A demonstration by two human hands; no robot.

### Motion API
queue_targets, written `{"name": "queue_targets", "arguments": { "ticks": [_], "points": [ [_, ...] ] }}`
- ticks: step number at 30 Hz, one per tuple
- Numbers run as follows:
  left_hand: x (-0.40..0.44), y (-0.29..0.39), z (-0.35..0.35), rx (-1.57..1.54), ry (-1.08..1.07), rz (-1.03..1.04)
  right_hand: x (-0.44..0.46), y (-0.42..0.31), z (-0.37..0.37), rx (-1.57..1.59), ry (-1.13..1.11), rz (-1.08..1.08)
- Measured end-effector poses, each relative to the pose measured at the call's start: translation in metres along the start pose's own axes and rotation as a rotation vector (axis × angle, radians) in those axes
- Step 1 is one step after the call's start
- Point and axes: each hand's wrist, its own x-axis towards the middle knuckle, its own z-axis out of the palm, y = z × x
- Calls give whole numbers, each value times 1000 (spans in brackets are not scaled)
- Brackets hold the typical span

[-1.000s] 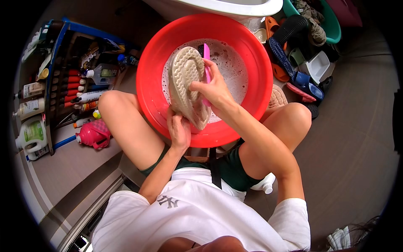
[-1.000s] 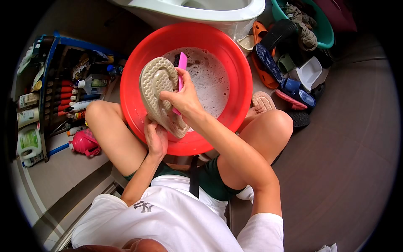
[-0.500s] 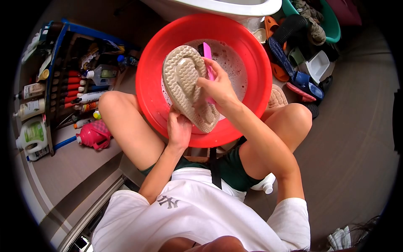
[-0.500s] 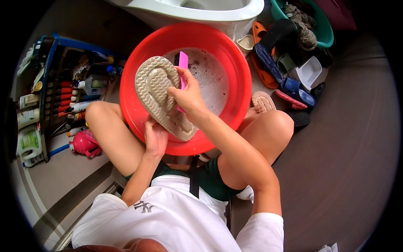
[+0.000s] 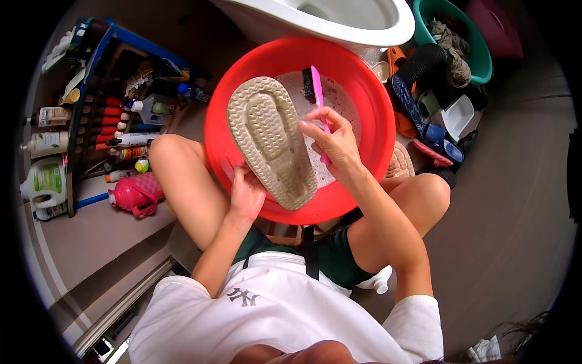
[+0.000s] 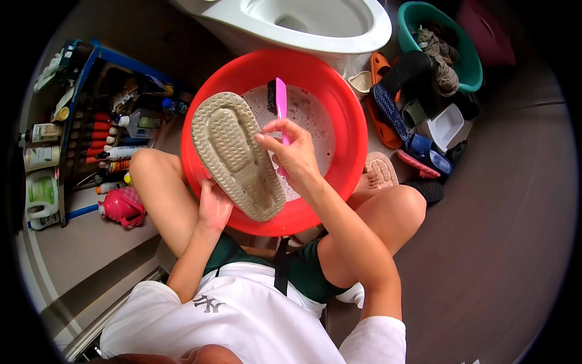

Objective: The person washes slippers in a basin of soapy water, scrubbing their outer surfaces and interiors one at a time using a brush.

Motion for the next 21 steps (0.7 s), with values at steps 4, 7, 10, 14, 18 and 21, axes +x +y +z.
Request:
{"name": "queue_targets", "arguments": {
  "ticks": [4, 7, 10, 14, 18, 21],
  "points": [
    [0, 1, 1, 4, -11, -8, 0, 2, -2, 34, -40, 86],
    [-1, 1, 4, -13, 1, -8, 2, 4, -2, 131, -94, 143],
    [0, 1, -4, -23, -7, -11, 4, 6, -6, 221, -167, 184],
    [2, 1, -4, -43, -16, -27, 4, 3, -7, -134, -77, 205],
    [2, 2, -11, -71, -35, -30, 31, 45, -33, -1041, 87, -504],
    [3, 4, -15, -105, -46, -40, 28, 51, -38, -1383, 174, -297]
  ]
}}
